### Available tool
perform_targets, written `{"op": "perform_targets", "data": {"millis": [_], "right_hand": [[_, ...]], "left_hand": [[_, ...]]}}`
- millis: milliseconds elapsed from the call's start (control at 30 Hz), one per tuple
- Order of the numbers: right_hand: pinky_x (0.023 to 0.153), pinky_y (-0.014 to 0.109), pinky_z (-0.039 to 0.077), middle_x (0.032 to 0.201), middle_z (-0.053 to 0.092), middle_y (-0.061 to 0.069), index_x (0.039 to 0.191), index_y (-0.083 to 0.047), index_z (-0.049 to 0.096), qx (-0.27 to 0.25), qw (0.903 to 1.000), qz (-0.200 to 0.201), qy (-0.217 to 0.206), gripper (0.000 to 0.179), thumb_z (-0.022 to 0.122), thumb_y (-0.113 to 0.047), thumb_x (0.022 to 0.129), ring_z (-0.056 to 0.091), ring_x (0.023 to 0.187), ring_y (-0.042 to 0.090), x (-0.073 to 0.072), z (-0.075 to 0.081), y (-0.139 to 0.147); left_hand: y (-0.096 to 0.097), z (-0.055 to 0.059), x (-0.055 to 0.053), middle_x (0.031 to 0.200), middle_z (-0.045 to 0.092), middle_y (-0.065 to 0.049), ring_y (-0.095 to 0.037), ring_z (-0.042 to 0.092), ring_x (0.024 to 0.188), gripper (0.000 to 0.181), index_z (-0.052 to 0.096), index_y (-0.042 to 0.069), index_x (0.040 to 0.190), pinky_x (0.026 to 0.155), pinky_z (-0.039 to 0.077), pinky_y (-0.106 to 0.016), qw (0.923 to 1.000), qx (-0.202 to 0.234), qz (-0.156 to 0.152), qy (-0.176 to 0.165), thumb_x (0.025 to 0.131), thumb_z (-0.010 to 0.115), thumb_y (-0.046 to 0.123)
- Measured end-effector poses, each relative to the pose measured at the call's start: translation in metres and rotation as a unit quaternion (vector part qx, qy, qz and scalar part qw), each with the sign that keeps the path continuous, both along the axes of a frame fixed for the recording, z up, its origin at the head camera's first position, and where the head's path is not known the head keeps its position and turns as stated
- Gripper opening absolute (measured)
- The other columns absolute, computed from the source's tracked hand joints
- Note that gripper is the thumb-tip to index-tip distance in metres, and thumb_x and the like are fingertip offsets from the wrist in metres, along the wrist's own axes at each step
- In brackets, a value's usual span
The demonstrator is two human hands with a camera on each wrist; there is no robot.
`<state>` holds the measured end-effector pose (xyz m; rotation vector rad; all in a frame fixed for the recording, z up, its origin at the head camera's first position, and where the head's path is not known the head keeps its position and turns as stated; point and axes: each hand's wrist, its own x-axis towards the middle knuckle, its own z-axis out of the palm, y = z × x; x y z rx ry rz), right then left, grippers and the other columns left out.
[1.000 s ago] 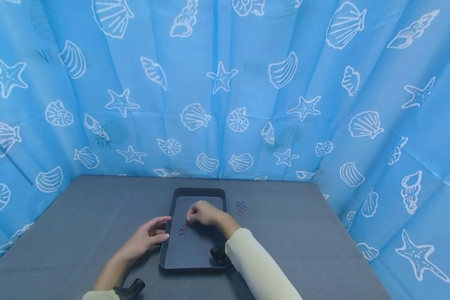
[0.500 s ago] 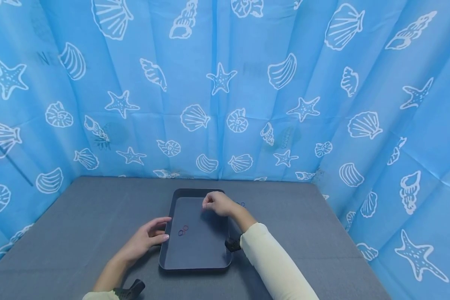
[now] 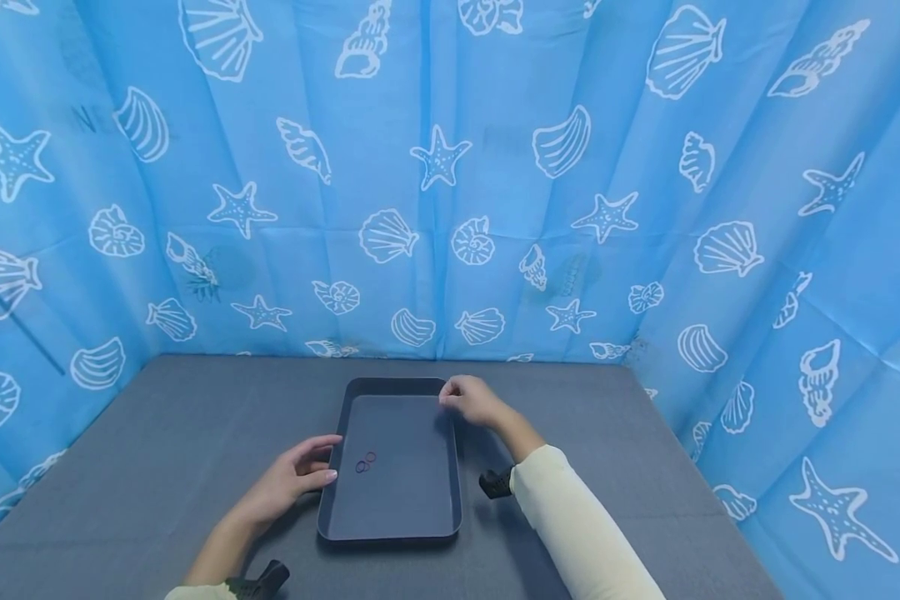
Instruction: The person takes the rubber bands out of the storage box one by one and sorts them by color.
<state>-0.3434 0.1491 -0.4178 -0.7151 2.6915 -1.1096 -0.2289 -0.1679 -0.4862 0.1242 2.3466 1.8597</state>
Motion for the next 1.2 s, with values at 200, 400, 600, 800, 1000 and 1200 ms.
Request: {"op": "perform_targets", "data": {"millis": [200, 400, 600, 800, 1000, 1200], "right_hand": [[0.068, 0.034, 0.046, 0.087, 0.062, 0.006, 0.091, 0.0, 0.062, -0.014, 0.9994, -0.03, 0.006, 0.01, 0.055, -0.004, 0.098, 0.053, 0.076, 0.018, 0.002, -0.006, 0.017], [0.066, 0.034, 0.045, 0.084, 0.061, 0.006, 0.088, 0.001, 0.062, -0.011, 0.9981, -0.06, 0.009, 0.011, 0.055, -0.002, 0.097, 0.053, 0.074, 0.02, 0.006, -0.016, 0.032], [0.069, 0.036, 0.047, 0.083, 0.062, 0.006, 0.086, 0.002, 0.062, 0.013, 0.9956, -0.09, 0.022, 0.01, 0.058, 0.0, 0.095, 0.055, 0.075, 0.018, 0.009, -0.028, 0.045], [0.069, 0.037, 0.047, 0.08, 0.061, 0.005, 0.084, 0.001, 0.063, 0.039, 0.9916, -0.118, 0.036, 0.01, 0.059, 0.001, 0.093, 0.054, 0.073, 0.017, 0.013, -0.035, 0.053], [0.066, 0.035, 0.045, 0.079, 0.059, 0.004, 0.083, 0.001, 0.062, 0.053, 0.9881, -0.142, 0.026, 0.011, 0.06, 0.0, 0.094, 0.051, 0.07, 0.017, 0.015, -0.039, 0.058], [0.063, 0.034, 0.044, 0.077, 0.059, 0.004, 0.082, 0.0, 0.063, 0.066, 0.9846, -0.16, 0.028, 0.012, 0.061, -0.002, 0.094, 0.051, 0.068, 0.017, 0.015, -0.042, 0.058]], "left_hand": [[0.0, -0.001, -0.001, 0.141, 0.046, -0.017, -0.025, 0.058, 0.107, 0.05, 0.054, 0.016, 0.137, 0.089, 0.05, -0.047, 1.0, 0.004, -0.002, -0.002, 0.09, 0.07, 0.016], [0.0, 0.0, 0.0, 0.14, 0.046, -0.017, -0.025, 0.058, 0.106, 0.05, 0.053, 0.015, 0.138, 0.089, 0.05, -0.046, 1.0, 0.006, -0.003, -0.001, 0.091, 0.07, 0.015], [0.0, 0.001, 0.0, 0.14, 0.047, -0.017, -0.025, 0.058, 0.106, 0.05, 0.053, 0.015, 0.138, 0.089, 0.051, -0.046, 1.0, 0.008, -0.004, -0.003, 0.091, 0.07, 0.014], [0.0, 0.001, 0.0, 0.14, 0.047, -0.018, -0.025, 0.058, 0.106, 0.051, 0.052, 0.014, 0.139, 0.088, 0.051, -0.046, 0.9999, 0.009, -0.006, -0.004, 0.091, 0.069, 0.014], [-0.001, 0.001, 0.0, 0.14, 0.046, -0.017, -0.025, 0.058, 0.106, 0.05, 0.053, 0.015, 0.138, 0.089, 0.051, -0.046, 1.0, 0.008, -0.004, -0.003, 0.091, 0.07, 0.015], [0.0, 0.001, 0.001, 0.14, 0.046, -0.018, -0.026, 0.057, 0.107, 0.05, 0.053, 0.014, 0.138, 0.088, 0.051, -0.046, 1.0, 0.006, -0.006, 0.004, 0.091, 0.07, 0.015]]}}
